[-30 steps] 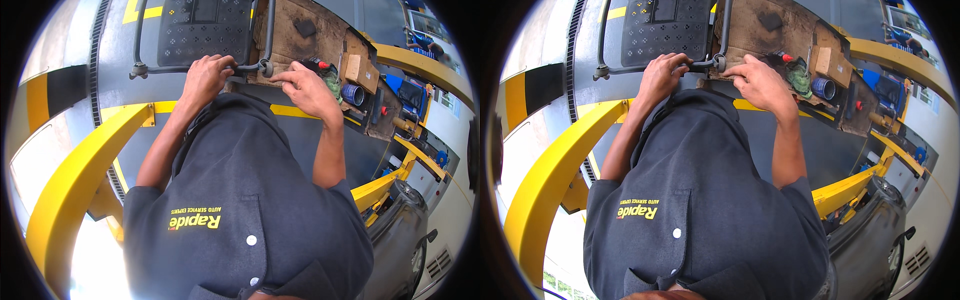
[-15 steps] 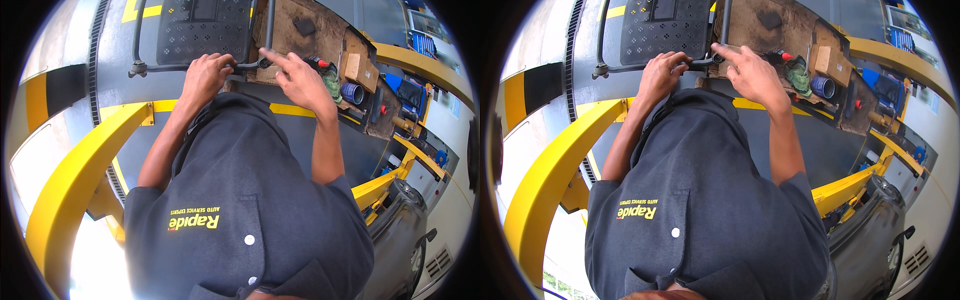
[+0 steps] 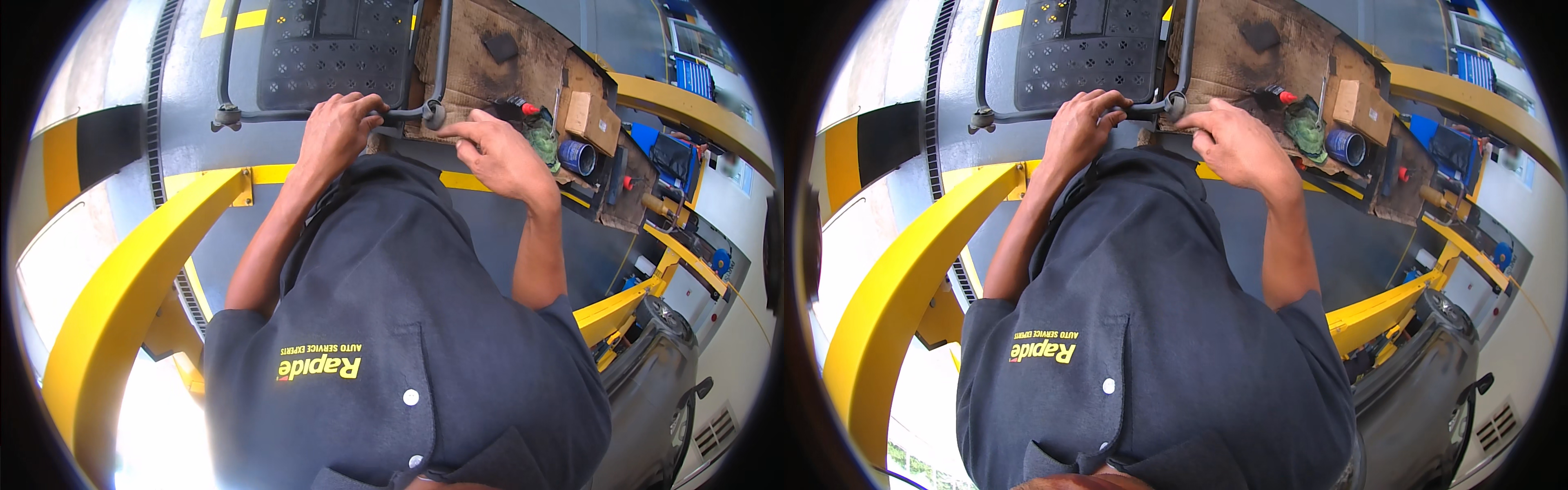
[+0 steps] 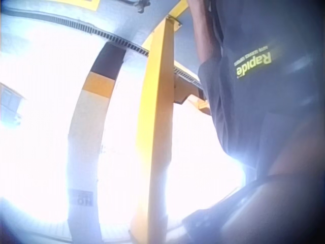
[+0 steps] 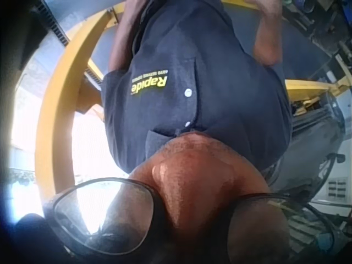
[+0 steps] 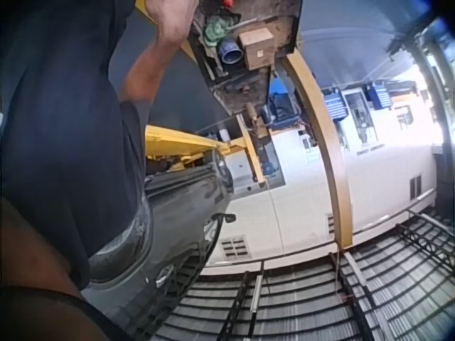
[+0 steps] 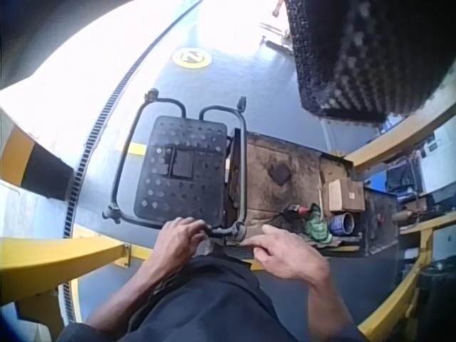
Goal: The person lubricates the joints of a black metal frame using a red-capped bottle. They apply the lubricant to each joint, then rotate the joints by hand to distribute the lubricant.
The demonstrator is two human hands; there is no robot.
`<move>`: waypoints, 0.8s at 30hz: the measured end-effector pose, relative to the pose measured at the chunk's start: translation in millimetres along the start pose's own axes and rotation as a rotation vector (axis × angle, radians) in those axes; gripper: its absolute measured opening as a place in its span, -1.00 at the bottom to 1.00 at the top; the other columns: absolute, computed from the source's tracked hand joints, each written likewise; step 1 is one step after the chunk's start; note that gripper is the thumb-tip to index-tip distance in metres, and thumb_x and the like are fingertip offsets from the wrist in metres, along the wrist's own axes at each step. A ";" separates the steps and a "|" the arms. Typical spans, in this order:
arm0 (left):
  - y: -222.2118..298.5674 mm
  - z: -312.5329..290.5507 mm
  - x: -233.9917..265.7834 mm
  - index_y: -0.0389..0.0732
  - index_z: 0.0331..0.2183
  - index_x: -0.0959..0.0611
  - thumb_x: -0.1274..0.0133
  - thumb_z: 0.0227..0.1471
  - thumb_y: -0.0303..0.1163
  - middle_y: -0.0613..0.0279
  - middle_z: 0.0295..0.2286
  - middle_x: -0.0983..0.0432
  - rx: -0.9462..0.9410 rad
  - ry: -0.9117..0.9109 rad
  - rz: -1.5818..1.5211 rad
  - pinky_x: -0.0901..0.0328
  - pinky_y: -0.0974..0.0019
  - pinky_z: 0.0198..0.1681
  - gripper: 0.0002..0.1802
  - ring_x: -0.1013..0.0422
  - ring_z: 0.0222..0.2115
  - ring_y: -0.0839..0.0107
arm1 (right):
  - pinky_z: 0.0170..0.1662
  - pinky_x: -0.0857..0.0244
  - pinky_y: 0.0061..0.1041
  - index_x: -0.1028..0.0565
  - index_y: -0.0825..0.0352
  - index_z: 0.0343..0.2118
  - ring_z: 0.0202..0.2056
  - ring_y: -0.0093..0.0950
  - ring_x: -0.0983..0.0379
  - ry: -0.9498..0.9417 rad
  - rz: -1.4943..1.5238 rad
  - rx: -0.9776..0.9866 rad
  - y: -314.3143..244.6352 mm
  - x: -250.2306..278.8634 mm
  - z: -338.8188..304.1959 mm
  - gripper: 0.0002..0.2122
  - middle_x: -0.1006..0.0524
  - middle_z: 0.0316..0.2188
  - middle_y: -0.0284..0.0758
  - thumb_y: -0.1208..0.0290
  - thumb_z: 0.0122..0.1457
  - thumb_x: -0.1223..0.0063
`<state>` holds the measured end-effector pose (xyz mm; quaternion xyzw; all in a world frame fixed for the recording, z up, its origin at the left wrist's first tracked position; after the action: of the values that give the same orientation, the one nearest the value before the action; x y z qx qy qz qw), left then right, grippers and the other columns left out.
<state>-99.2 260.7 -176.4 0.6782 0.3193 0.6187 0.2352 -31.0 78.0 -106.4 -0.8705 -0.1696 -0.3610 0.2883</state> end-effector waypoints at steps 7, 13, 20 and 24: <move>0.7 1.3 0.6 -0.07 -0.09 -0.76 -0.23 0.25 -0.28 0.19 -0.20 -0.67 -0.015 0.001 0.005 -0.39 0.04 0.01 -0.78 -0.54 -0.12 0.09 | 0.07 -0.45 -0.05 -0.50 0.03 0.34 -0.05 -0.04 -0.57 0.104 -0.080 -0.115 13.0 11.2 1.1 -0.47 -0.54 -0.13 -0.08 0.38 0.29 0.09; 2.3 0.6 0.6 -0.08 -0.11 -0.77 -0.23 0.23 -0.29 0.16 -0.30 -0.66 -0.070 0.055 -0.006 -0.41 -0.01 -0.07 -0.80 -0.55 -0.20 0.07 | 0.10 -0.44 -0.07 -0.58 0.16 0.23 0.01 -0.04 -0.55 0.169 -0.015 -0.090 -1.4 20.1 2.5 -0.55 -0.55 -0.08 -0.06 0.37 0.29 0.07; 2.2 0.6 1.4 -0.08 -0.11 -0.77 -0.23 0.24 -0.29 0.16 -0.29 -0.67 -0.079 0.055 -0.007 -0.41 -0.01 -0.06 -0.79 -0.55 -0.20 0.06 | 0.12 -0.42 -0.06 -0.57 0.15 0.24 0.01 -0.04 -0.56 0.112 -0.006 -0.084 -4.3 15.4 4.7 -0.55 -0.54 -0.06 -0.08 0.37 0.30 0.09; 0.2 0.5 0.1 -0.07 -0.10 -0.77 -0.22 0.25 -0.28 0.17 -0.26 -0.67 -0.059 0.044 -0.009 -0.40 0.01 -0.04 -0.79 -0.54 -0.17 0.06 | 0.12 -0.42 -0.09 -0.55 0.12 0.28 0.01 -0.04 -0.55 0.089 -0.071 -0.107 8.2 6.7 7.3 -0.53 -0.53 -0.09 -0.08 0.34 0.31 0.07</move>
<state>-98.7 260.7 -176.3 0.6556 0.3093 0.6416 0.2508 -18.4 76.7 -108.8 -0.8613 -0.1679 -0.4179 0.2354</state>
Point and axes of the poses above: each hand's wrist, its own z-axis towards the middle knuckle, its own x-axis out of the back of the hand, y = z × x, the point moved 10 cm from there along z, towards the middle knuckle
